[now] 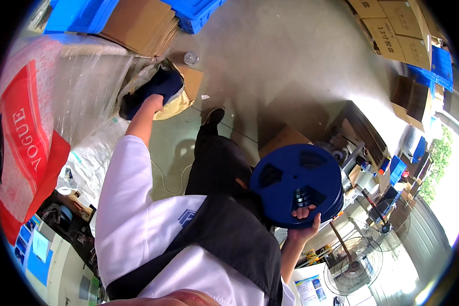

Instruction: The person cleans plastic reels with a cloth and places them into a cardboard box.

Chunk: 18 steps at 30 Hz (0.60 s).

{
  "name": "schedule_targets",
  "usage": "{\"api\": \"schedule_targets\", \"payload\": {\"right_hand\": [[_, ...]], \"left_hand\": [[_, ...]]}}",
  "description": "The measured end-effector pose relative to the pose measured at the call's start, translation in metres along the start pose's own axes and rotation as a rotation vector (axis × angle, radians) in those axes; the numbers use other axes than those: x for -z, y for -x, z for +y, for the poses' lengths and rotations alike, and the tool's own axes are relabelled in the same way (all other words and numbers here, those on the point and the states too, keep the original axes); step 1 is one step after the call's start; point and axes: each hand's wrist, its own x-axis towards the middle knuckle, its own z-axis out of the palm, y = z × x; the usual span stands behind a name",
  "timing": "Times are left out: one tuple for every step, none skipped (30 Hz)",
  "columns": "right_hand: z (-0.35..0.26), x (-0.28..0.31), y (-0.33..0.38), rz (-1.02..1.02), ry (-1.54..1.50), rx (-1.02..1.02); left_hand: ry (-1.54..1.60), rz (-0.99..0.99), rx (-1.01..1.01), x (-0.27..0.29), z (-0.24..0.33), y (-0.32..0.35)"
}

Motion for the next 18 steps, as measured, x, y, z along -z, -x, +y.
{"api": "schedule_targets", "payload": {"right_hand": [[-0.001, -0.004, -0.002, -0.009, 0.017, -0.017], [0.000, -0.004, -0.002, -0.008, 0.045, -0.024], [0.000, -0.004, -0.001, 0.000, 0.073, -0.029], [0.000, -0.003, 0.001, 0.020, 0.108, -0.035], [-0.001, -0.003, 0.003, 0.036, 0.131, -0.022], [-0.001, -0.005, 0.002, 0.032, 0.142, -0.029], [0.003, -0.006, 0.001, 0.027, 0.139, -0.032], [0.005, -0.006, 0.002, 0.039, 0.105, -0.039], [0.008, -0.004, 0.002, 0.014, 0.075, -0.036], [0.010, -0.003, -0.001, -0.011, 0.051, -0.032], [0.011, -0.002, -0.001, -0.019, 0.023, -0.019], [0.012, -0.004, 0.001, -0.030, -0.001, -0.005], [0.011, 0.005, -0.002, -0.067, -0.036, 0.024], [0.011, 0.004, -0.004, -0.076, -0.069, 0.059], [0.007, 0.006, -0.005, -0.062, -0.136, 0.067], [0.002, 0.007, -0.006, -0.121, -0.175, 0.093], [0.000, 0.012, -0.008, -0.182, -0.263, 0.114], [-0.002, 0.015, -0.007, -0.189, -0.333, 0.154]], "left_hand": [[0.039, 0.153, 0.093, -0.026, -0.024, -0.029], [0.079, 0.309, 0.177, -0.049, -0.045, -0.056], [0.441, 0.381, 0.430, -0.057, -0.057, -0.076], [0.190, 0.531, 0.469, -0.063, -0.040, -0.068], [-0.064, 0.678, 0.498, -0.075, -0.019, -0.055], [-0.085, 0.633, 0.464, -0.096, -0.004, -0.046], [-0.115, 0.598, 0.431, -0.116, 0.008, -0.042], [-0.011, 0.553, 0.339, -0.132, 0.023, -0.029], [0.094, 0.511, 0.241, -0.148, 0.039, -0.014], [0.167, 0.469, 0.212, -0.168, 0.052, -0.006], [0.228, 0.420, 0.169, -0.181, 0.063, -0.002], [0.254, 0.403, 0.153, -0.184, 0.069, 0.001], [0.283, 0.383, 0.121, -0.188, 0.076, -0.001], [0.308, 0.353, 0.083, -0.191, 0.080, -0.004], [0.324, 0.446, -0.008, -0.195, 0.072, -0.009], [0.343, 0.537, -0.106, -0.197, 0.064, -0.017], [0.311, 0.661, -0.164, -0.190, 0.060, -0.021], [0.302, 0.739, -0.222, -0.183, 0.050, -0.032]]}}
